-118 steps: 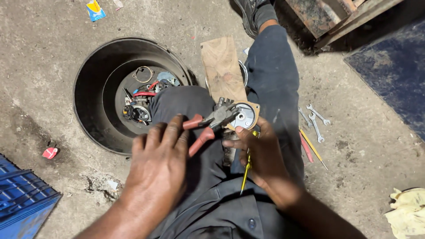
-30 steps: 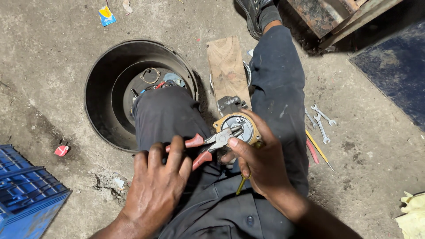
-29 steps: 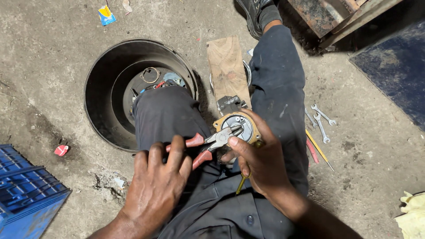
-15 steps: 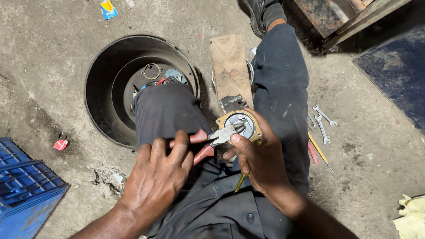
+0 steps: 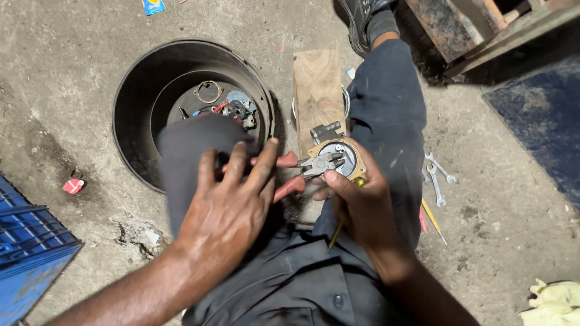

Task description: Disassemble and repair a mechanical part using pliers and a screwdriver.

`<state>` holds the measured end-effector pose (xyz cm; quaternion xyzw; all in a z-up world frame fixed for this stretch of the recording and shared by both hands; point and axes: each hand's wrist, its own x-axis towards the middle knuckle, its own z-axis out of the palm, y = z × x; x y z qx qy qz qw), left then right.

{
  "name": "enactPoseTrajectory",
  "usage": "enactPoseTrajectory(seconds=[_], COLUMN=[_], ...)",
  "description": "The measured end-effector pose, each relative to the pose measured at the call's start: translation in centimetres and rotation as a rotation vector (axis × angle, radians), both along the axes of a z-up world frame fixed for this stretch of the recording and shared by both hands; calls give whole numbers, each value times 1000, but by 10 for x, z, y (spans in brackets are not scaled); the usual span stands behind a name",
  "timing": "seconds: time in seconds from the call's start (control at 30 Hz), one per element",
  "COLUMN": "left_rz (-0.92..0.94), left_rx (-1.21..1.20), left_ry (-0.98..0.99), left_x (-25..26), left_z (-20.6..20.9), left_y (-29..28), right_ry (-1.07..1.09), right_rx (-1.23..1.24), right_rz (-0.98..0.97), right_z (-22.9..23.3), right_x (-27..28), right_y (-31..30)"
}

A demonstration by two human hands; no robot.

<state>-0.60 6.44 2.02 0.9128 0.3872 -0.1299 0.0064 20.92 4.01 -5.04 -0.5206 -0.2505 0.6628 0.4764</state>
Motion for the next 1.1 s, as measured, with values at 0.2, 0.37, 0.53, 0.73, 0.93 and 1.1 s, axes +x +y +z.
enactPoseTrajectory(seconds=[0.2,0.37,0.53,0.73,0.93,1.1], left_rz=[2,32,9,73,209,268], left_rx=[-7,45,51,44,14,67], left_ry=[-34,-52,-20,-85,-91,-151], left_x=[-2,-10,-5,-3,-2,-2], left_z=[-30,-58,-59,-54,-65,-75], left_y=[21,13,4,-11,-32,-42], right_ry=[-39,-58,23,38,-80,-110], right_rx=[-51,-98,-114,-77,-67,-64], right_rz=[52,75,64,69,40,43], right_z=[-36,-48,-53,-59,-54,-42], right_x=[8,13,19,18,9,1], right_y=[10,8,6,1,3,6])
